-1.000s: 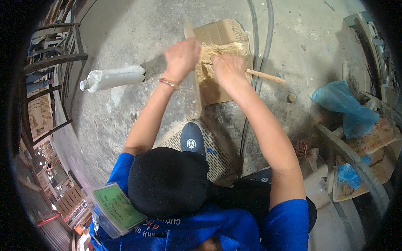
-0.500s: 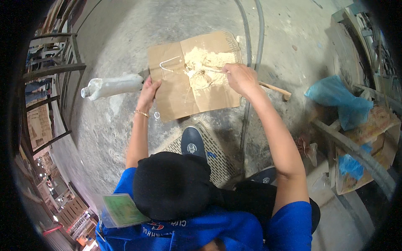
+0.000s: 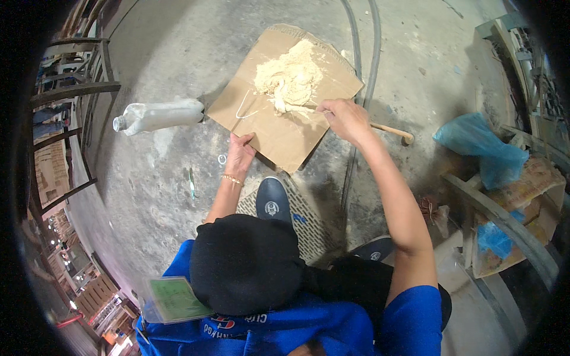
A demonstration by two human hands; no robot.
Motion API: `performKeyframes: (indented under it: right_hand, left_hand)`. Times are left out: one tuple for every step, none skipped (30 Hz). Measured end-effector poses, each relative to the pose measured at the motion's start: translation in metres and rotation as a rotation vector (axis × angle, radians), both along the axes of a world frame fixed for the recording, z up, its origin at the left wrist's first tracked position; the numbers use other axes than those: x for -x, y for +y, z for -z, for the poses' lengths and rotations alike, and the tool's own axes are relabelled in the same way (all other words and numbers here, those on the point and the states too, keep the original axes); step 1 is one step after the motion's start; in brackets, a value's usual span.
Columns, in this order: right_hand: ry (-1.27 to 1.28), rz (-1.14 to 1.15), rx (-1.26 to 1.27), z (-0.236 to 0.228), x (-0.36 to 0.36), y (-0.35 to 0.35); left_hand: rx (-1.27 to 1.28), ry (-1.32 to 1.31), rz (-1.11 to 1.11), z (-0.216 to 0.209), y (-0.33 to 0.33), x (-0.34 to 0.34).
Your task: The person walks through a workshop, picks up a cardboard sheet, then pours a white powder from a plastic bag onto the cardboard. They add liquid from a plastic bottle and mix the contents with a wooden stick, continuing to stir the mixture.
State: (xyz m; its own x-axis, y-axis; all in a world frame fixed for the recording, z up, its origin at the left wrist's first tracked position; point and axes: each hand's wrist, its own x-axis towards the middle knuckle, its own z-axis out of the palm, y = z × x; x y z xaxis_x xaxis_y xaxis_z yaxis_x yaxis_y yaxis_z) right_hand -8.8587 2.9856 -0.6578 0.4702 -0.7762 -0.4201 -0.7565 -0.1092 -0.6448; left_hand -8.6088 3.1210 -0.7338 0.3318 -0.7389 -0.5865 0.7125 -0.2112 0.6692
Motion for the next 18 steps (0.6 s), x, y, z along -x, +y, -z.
performKeyframes:
  right_hand:
    - [0.011, 0.024, 0.016, 0.007, 0.006, -0.001]
    - [0.014, 0.044, 0.029, 0.01, 0.008, -0.003]
    - [0.005, 0.067, 0.065, 0.012, 0.013, -0.007]
    - [-0.003, 0.089, 0.101, 0.014, 0.018, -0.011]
    - [-0.022, 0.107, 0.13, 0.013, 0.015, -0.013]
    - [-0.042, 0.123, 0.136, 0.011, 0.013, -0.016]
    - [-0.062, 0.14, 0.141, 0.008, 0.012, -0.021]
    - [-0.074, 0.161, 0.152, 0.008, 0.013, -0.026]
    - [-0.081, 0.191, 0.19, 0.01, 0.013, -0.029]
    - [-0.088, 0.221, 0.226, 0.011, 0.013, -0.032]
    - [-0.094, 0.254, 0.268, 0.014, 0.014, -0.036]
    - [-0.096, 0.273, 0.286, 0.017, 0.014, -0.039]
    - [-0.097, 0.292, 0.304, 0.021, 0.012, -0.041]
    - [-0.102, 0.312, 0.32, 0.028, 0.012, -0.041]
    - [-0.087, 0.314, 0.306, 0.034, 0.01, -0.038]
    - [-0.069, 0.318, 0.295, 0.041, 0.008, -0.034]
    - [-0.057, 0.32, 0.279, 0.044, 0.003, -0.03]
    - [-0.071, 0.286, 0.199, 0.037, -0.013, -0.026]
  left_hand:
    - [-0.025, -0.015, 0.031, 0.0, -0.001, 0.001]
    - [-0.053, -0.037, 0.06, 0.001, -0.001, 0.0]
    - [-0.052, -0.035, 0.061, 0.002, -0.002, 0.0]
    - [-0.052, -0.032, 0.062, 0.002, -0.002, 0.001]
    - [-0.059, -0.039, 0.058, 0.002, 0.001, -0.001]
    - [-0.066, -0.046, 0.047, 0.003, 0.003, -0.004]
    - [-0.074, -0.054, 0.036, 0.003, 0.005, -0.007]
    - [-0.077, -0.053, 0.03, 0.003, 0.004, -0.005]
    - [-0.075, -0.049, 0.025, 0.002, 0.003, -0.004]
    - [-0.075, -0.046, 0.019, 0.002, 0.004, -0.004]
    - [-0.07, -0.042, 0.016, 0.002, 0.002, -0.002]
    - [-0.066, -0.031, 0.024, 0.002, 0.001, -0.001]
    - [-0.062, -0.019, 0.032, 0.002, 0.0, 0.0]
    - [-0.06, -0.011, 0.041, 0.003, -0.001, 0.001]
    - [-0.062, -0.013, 0.044, 0.004, -0.003, 0.002]
    - [-0.062, -0.012, 0.049, 0.005, -0.007, 0.006]
    - [-0.066, -0.016, 0.051, 0.005, -0.008, 0.007]
    - [-0.074, -0.04, 0.035, 0.005, -0.003, -0.001]
